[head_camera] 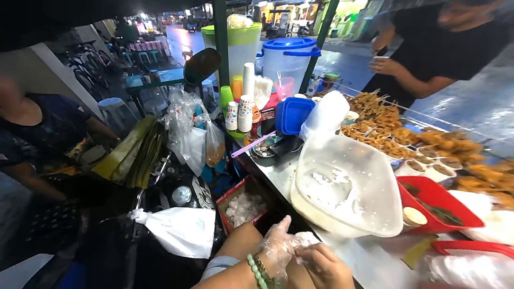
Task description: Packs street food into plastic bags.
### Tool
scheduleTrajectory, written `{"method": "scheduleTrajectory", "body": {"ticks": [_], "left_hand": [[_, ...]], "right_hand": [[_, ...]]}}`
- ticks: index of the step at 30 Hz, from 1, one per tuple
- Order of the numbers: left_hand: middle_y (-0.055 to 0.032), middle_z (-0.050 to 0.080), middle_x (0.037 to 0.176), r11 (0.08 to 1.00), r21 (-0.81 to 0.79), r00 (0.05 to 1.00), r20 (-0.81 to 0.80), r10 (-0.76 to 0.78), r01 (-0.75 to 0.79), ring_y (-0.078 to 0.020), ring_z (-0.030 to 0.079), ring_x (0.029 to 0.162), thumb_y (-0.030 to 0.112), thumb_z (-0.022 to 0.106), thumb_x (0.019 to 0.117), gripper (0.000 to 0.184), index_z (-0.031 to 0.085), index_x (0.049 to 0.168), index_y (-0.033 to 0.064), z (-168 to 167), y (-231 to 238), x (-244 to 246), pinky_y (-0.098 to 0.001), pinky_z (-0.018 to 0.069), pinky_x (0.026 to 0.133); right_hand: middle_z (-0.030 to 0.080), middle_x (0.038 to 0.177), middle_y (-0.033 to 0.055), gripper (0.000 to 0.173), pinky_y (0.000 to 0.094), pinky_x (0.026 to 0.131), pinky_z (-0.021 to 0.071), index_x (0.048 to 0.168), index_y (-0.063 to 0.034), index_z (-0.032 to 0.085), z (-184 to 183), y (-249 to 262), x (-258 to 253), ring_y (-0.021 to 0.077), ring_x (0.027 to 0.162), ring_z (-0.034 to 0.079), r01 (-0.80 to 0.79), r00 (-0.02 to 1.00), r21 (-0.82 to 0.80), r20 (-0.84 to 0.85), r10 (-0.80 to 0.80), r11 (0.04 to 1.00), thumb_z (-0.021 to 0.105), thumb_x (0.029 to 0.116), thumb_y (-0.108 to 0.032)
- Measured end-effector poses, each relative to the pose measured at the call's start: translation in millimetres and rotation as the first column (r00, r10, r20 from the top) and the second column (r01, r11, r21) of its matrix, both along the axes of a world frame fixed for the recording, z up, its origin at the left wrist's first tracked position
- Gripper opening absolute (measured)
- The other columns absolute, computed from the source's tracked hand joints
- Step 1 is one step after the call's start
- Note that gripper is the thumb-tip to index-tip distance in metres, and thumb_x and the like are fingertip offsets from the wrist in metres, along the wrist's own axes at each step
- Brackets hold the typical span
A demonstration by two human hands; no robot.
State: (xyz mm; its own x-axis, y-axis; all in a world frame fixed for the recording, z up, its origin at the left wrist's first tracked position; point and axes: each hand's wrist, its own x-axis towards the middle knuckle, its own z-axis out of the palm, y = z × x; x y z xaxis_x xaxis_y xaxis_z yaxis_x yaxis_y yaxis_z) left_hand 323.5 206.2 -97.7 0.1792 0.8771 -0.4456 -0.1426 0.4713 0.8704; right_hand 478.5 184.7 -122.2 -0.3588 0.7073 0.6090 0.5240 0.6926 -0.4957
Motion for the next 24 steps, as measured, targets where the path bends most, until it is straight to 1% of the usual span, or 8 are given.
{"method": "scheduleTrajectory", "body": {"ticks": [4,6,8,10,12,16,20,24], "left_hand": [[-0.0156,0.072,0.101,0.998,0.058,1.0,0.007,0.008,-0.009,-0.0127,0.069,0.084,0.0,0.073,0.0866,0.099,0.009,0.162,0.0037,2,-10,5,-0.03,0.057,0.078],[-0.0115,0.071,0.089,0.959,0.256,0.985,-0.147,-0.086,0.122,-0.0096,0.067,0.078,-0.004,0.075,0.0823,0.101,0.012,0.161,-0.0014,0,-17,9,-0.0266,0.0564,0.078],[-0.0097,0.07,0.083,0.815,0.52,0.958,-0.248,-0.141,0.254,-0.0082,0.066,0.073,-0.003,0.075,0.0797,0.09,0.026,0.155,-0.0105,-8,-22,12,-0.0239,0.0561,0.075],[-0.0123,0.071,0.086,0.688,0.637,0.938,-0.256,-0.235,0.346,-0.0109,0.067,0.077,-0.002,0.072,0.0837,0.071,0.042,0.148,-0.0121,-14,-23,12,-0.0251,0.0561,0.079],[-0.0158,0.073,0.099,0.667,0.586,0.888,-0.32,-0.331,0.46,-0.0161,0.07,0.09,0.005,0.07,0.092,0.056,0.051,0.143,-0.0079,-13,-19,9,-0.0298,0.0557,0.089],[-0.0198,0.052,0.151,0.629,0.388,0.638,-0.735,-0.23,0.674,-0.0328,0.052,0.138,0.025,0.054,0.1051,0.045,0.056,0.145,0.0039,18,-3,-20,-0.0495,0.0388,0.116],[-0.0208,0.054,0.148,0.719,0.6,0.75,-0.639,0.168,0.351,-0.0283,0.057,0.133,0.019,0.051,0.1044,0.038,0.064,0.135,0.0019,22,6,-62,-0.0438,0.0452,0.111],[-0.0234,0.052,0.147,0.743,0.647,0.815,-0.517,0.261,0.172,-0.0243,0.055,0.133,0.019,0.05,0.1014,0.041,0.061,0.134,-0.0041,20,3,-94,-0.037,0.0494,0.106]], "right_hand": [[0.064,0.108,0.0133,0.039,0.0344,0.092,0.0523,0.11,-0.0103,0.065,-27,3,6,0.0235,0.102,0.062,0.174,0.985,0.046,-0.016,-0.173,0.984,0.074,0.085,-0.039],[0.063,0.121,0.024,0.053,0.053,0.092,0.0503,0.124,-0.0072,0.067,-34,3,11,0.0392,0.108,0.061,0.218,0.976,-0.025,0.007,-0.218,0.976,0.073,0.0796,-0.036],[0.063,0.124,0.0288,0.049,0.0566,0.092,0.0538,0.123,-0.0026,0.07,-38,-3,18,0.0431,0.109,0.064,0.161,0.987,-0.236,0.039,-0.156,0.958,0.073,0.0789,-0.025],[0.071,0.111,0.0179,0.038,0.0422,0.09,0.0578,0.115,0.0009,0.072,-39,-15,24,0.025,0.101,0.07,0.081,0.997,-0.494,0.024,-0.08,0.866,0.073,0.084,-0.021],[0.075,0.102,0.0075,0.037,0.0338,0.089,0.0577,0.115,0.0008,0.07,-38,-22,26,0.0106,0.095,0.07,0.008,0.998,-0.736,-0.039,-0.054,0.677,0.076,0.086,-0.021],[0.071,0.106,0.0124,0.045,0.04,0.089,0.0579,0.124,0.002,0.064,-48,1,21,0.0175,0.096,0.069,-0.015,0.972,-0.953,-0.085,-0.219,0.303,0.079,0.0893,-0.022],[0.068,0.115,0.0154,0.054,0.0373,0.088,0.0588,0.141,0.002,0.048,-35,40,-13,0.0194,0.096,0.07,-0.208,0.922,-0.965,-0.247,-0.298,0.157,0.067,0.1006,-0.029],[0.066,0.122,0.0174,0.06,0.0311,0.085,0.0606,0.158,0.0018,0.024,-3,61,-43,0.0182,0.094,0.073,-0.472,0.794,-0.87,-0.489,-0.361,0.142,0.053,0.1071,-0.014]]}}
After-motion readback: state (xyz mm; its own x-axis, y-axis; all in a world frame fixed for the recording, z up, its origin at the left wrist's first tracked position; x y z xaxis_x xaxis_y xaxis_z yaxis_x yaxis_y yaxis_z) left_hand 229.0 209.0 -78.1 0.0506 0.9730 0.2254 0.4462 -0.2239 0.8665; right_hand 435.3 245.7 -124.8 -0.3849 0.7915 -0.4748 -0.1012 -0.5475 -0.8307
